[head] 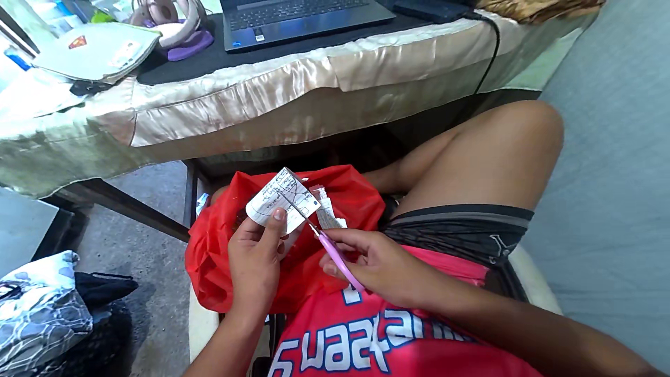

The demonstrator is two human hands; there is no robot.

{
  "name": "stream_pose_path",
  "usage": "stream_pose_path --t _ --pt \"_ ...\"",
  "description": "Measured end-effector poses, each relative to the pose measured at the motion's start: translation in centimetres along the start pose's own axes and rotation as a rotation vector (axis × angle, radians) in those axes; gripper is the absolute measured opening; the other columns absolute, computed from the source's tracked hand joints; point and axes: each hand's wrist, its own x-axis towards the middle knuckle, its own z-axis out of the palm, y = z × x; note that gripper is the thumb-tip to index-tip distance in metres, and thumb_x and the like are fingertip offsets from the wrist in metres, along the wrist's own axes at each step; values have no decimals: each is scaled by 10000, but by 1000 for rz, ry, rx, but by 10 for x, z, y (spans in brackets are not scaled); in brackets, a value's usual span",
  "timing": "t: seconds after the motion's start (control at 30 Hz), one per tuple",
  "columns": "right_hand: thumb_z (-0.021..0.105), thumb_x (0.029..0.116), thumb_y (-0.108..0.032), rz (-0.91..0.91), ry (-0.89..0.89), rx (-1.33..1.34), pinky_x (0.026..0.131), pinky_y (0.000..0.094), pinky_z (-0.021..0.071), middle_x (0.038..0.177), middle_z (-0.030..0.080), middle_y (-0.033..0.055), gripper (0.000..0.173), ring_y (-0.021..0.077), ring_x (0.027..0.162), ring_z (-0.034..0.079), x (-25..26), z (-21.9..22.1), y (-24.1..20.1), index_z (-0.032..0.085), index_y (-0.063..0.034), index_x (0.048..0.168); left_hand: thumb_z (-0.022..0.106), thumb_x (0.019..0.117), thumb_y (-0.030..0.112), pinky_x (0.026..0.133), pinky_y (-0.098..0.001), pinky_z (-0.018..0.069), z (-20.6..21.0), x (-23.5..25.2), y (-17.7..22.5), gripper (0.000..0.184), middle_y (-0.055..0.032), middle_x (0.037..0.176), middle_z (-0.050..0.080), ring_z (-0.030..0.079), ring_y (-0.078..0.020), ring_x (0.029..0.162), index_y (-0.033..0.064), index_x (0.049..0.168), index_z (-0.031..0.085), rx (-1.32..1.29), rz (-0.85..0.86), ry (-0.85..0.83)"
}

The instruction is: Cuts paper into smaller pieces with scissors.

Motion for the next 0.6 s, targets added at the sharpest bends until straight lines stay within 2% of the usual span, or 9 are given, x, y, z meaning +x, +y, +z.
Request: stream_pose_path --t 0.4,0.6 --pt "707 976 -372 20 -28 14 799 195 588 1082 731 -30 488 34 940 695 -1 -1 1 610 -113 1377 644 1007 109 557 -234 534 3 -3 -1 138 -98 827 716 650 -127 655 -6 1012 720 16 14 2" --pt "705 979 -366 25 -43 22 725 175 575 1067 726 -31 475 23 876 685 -2 -1 -1 612 -116 1372 648 1005 113 555 -241 537 1 -2 -1 142 -100 837 716 654 -133 664 -8 1023 720 21 27 1"
